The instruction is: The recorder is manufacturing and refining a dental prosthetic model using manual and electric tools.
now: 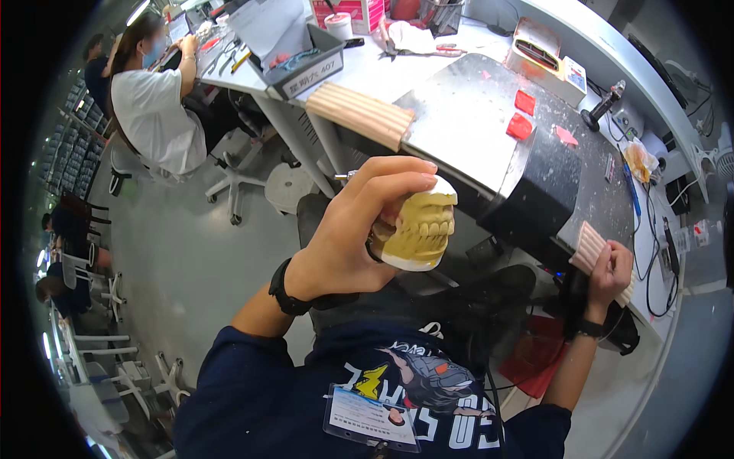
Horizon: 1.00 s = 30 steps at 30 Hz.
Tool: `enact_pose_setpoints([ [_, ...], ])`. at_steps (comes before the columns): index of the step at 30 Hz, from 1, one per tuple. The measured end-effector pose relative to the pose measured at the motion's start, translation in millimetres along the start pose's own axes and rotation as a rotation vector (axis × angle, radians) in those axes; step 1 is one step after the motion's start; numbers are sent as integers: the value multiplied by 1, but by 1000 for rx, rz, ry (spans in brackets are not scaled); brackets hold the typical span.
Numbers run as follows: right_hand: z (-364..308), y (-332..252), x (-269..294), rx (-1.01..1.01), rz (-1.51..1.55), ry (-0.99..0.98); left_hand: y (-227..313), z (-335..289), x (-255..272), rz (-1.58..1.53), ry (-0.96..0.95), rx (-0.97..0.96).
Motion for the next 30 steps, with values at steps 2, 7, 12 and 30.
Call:
enact_pose_setpoints([
  [2, 0, 2, 5, -31, 57, 9, 13, -11, 2, -12, -10, 38],
  [7, -24, -4, 3, -364, 145, -84, 26, -30, 5, 53, -35, 3],
  [12, -94, -81, 25, -206, 20, 93, 21, -50, -6, -266, 14, 35],
  [30, -171, -84, 15, -652, 237, 56, 6, -54, -28, -517, 14, -101],
])
Point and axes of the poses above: each hand's wrist, its own z-axis towards the middle knuckle, its own x-axis out of the back of the hand, y = z × x, the point moved 3 cm from there along z, towards the middle knuckle, and after that the axes turned 9 degrees about -x, right-handed, at the moved point
